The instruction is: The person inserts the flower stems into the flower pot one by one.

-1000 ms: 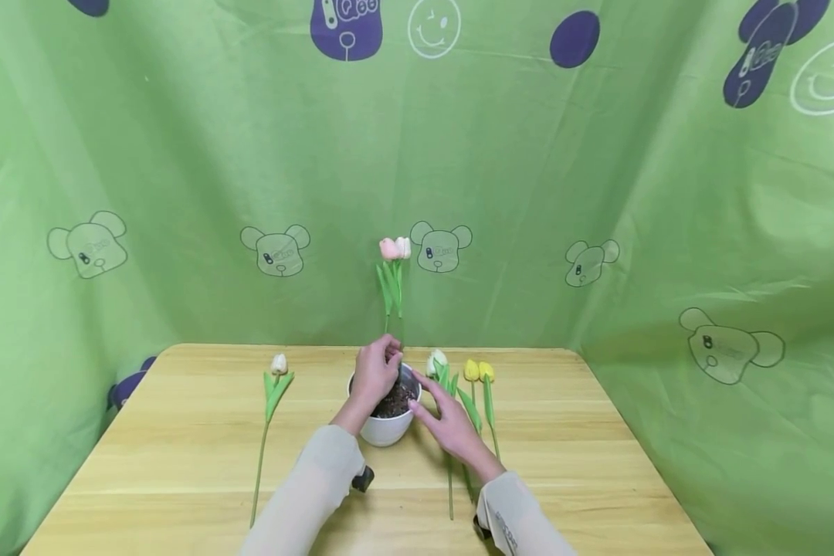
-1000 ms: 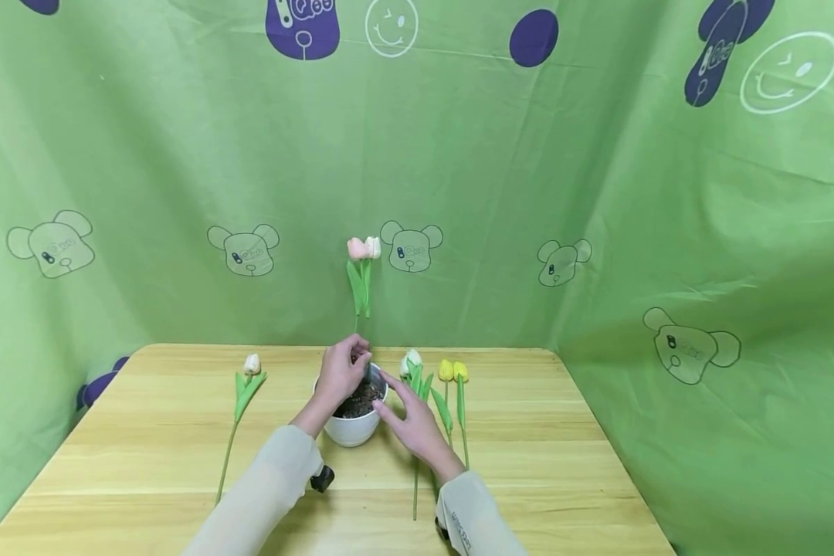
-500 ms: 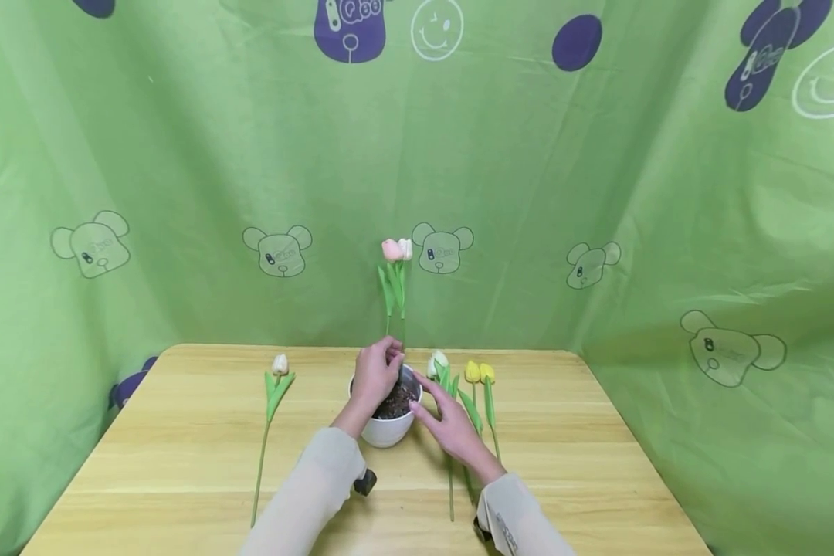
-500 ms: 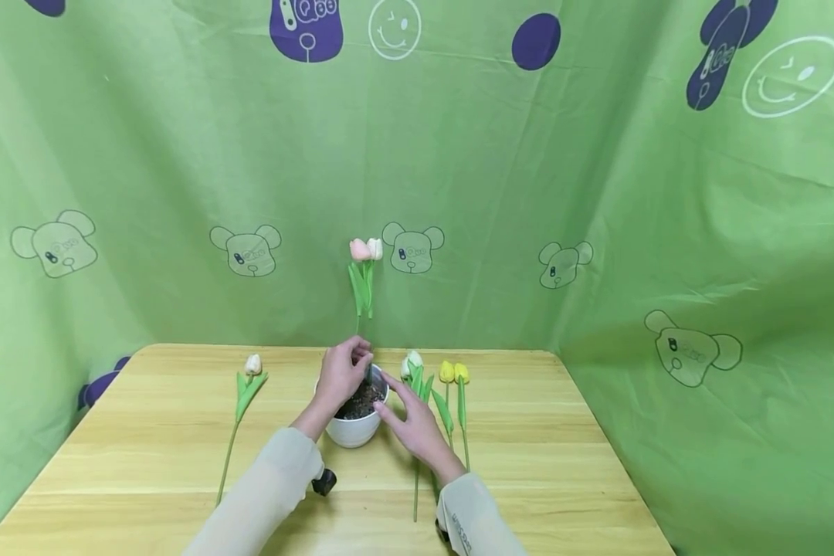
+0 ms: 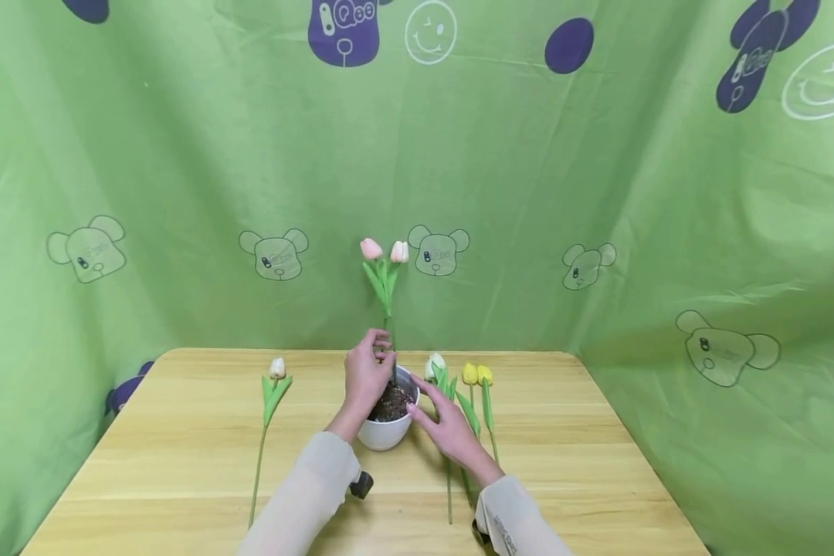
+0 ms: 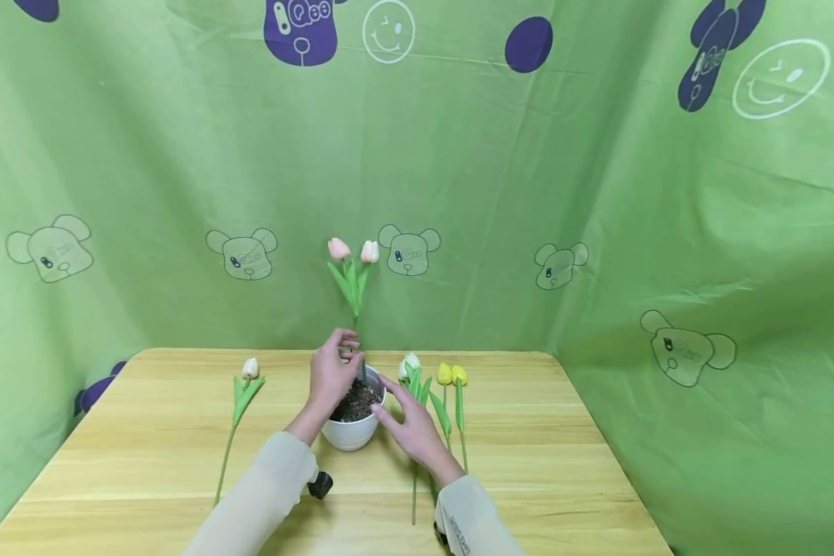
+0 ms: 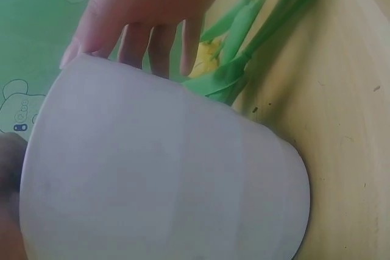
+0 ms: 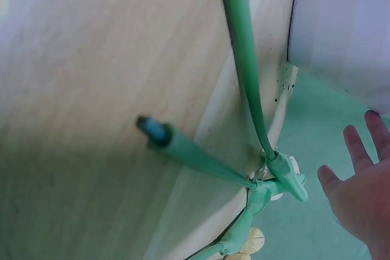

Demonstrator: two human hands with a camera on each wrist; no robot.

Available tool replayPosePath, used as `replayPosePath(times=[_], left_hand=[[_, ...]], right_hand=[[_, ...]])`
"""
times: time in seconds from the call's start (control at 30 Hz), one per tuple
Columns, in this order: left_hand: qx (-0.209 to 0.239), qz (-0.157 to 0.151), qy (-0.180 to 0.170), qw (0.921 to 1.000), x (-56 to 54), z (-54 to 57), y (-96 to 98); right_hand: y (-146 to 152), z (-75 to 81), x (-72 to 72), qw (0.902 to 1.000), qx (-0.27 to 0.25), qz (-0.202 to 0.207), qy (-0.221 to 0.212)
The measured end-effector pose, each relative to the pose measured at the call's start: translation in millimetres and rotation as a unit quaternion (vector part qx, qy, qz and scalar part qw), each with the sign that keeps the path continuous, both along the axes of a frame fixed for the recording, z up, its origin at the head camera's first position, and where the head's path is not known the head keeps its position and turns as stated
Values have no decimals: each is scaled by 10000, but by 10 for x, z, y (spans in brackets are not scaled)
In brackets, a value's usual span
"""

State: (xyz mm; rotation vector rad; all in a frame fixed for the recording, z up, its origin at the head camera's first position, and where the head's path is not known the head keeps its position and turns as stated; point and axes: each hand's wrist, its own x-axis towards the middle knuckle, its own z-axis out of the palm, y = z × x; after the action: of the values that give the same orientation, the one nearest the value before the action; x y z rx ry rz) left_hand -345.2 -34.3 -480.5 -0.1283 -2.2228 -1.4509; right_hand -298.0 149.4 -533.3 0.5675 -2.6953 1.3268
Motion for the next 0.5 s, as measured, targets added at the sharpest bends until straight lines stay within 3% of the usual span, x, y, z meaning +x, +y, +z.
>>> replayPosePath(times=[0.27, 0.5], left_hand=[[18, 131, 104, 9999, -17, 4, -12], [236, -149, 15, 9996, -36, 20, -47]], right_hand=[[0, -9, 5, 10000, 55, -12, 69], [1, -20, -9, 10000, 15, 21, 82]])
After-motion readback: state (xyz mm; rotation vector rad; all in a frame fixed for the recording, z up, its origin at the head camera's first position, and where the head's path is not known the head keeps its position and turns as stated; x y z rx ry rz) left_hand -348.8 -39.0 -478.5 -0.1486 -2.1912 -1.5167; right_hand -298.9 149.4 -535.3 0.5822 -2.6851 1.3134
